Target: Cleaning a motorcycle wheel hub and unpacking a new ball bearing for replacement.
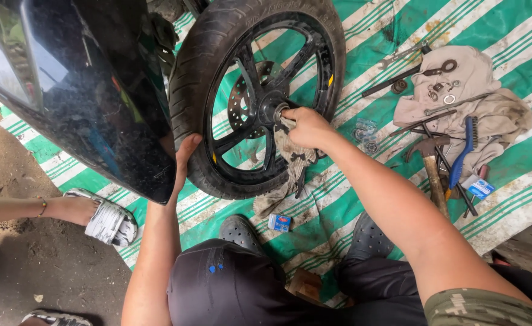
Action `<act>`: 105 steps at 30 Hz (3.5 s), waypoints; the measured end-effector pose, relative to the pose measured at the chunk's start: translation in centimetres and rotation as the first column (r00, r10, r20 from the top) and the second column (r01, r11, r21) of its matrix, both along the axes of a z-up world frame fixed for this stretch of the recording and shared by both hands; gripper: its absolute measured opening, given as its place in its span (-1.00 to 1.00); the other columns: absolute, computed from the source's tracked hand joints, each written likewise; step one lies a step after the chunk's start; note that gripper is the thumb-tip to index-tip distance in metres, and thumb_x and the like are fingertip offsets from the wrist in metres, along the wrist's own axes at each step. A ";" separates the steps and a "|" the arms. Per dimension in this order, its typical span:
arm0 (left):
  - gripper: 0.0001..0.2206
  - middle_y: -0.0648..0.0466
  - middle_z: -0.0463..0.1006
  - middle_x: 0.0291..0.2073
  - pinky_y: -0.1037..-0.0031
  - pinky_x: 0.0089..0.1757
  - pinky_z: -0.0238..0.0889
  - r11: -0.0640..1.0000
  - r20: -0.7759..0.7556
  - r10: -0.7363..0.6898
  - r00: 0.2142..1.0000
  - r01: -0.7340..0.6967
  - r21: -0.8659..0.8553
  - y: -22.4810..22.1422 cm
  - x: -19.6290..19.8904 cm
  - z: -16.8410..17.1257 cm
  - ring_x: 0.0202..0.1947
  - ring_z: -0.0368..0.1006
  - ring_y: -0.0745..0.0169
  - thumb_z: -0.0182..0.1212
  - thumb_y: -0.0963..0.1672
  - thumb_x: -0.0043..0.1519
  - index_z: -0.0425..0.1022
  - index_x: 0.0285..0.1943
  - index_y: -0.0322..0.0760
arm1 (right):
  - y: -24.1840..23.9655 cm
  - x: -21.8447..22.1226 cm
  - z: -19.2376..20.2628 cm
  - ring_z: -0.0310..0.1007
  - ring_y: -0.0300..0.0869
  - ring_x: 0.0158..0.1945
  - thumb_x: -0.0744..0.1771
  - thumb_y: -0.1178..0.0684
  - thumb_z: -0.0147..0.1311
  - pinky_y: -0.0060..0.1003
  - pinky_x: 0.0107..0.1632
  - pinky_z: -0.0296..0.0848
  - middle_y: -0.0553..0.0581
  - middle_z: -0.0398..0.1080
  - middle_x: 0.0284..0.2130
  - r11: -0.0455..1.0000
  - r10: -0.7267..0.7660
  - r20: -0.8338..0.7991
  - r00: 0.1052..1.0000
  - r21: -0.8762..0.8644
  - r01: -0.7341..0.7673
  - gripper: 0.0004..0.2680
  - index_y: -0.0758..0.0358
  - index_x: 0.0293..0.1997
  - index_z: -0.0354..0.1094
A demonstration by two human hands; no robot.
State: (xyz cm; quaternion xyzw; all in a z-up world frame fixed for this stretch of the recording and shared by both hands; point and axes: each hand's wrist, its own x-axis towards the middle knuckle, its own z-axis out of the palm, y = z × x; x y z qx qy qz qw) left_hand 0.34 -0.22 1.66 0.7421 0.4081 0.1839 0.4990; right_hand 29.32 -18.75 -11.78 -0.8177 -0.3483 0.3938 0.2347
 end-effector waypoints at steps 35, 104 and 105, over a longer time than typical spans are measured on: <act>-0.57 0.24 0.86 -0.26 0.44 -0.15 0.56 0.654 -0.605 -0.665 0.438 0.732 -0.189 -5.9 -2.6 9.8 -0.32 0.71 0.23 0.34 0.17 0.23 0.84 -0.15 -0.16 | -24.6 16.5 16.8 0.60 0.21 0.23 0.12 0.33 0.05 0.08 0.29 0.59 0.43 0.49 0.30 0.727 0.164 -0.815 0.555 0.481 0.490 -0.28 0.51 0.56 0.26; -0.69 0.09 0.79 -0.19 0.03 0.07 0.58 0.746 -0.337 -0.659 0.672 0.530 -0.404 -27.1 15.4 -24.3 0.04 0.72 -0.08 0.32 0.14 0.34 0.70 0.18 0.18 | -29.0 10.4 -13.5 0.66 0.06 0.03 0.30 0.07 0.29 -0.01 0.10 0.50 0.07 0.68 -0.14 0.931 -0.298 0.124 0.947 0.255 0.260 -0.89 0.13 -0.25 0.39; -0.71 0.08 0.80 -0.13 0.06 0.08 0.58 0.767 -0.312 -0.630 0.711 0.509 -0.390 -26.8 15.6 -24.3 0.07 0.71 -0.04 0.35 0.11 0.33 0.70 0.16 0.14 | -30.2 9.8 -14.5 0.68 -0.04 -0.01 0.33 0.04 0.32 -0.13 0.06 0.50 0.04 0.67 -0.19 0.892 -0.390 0.033 0.920 0.261 0.369 -0.86 0.09 -0.21 0.37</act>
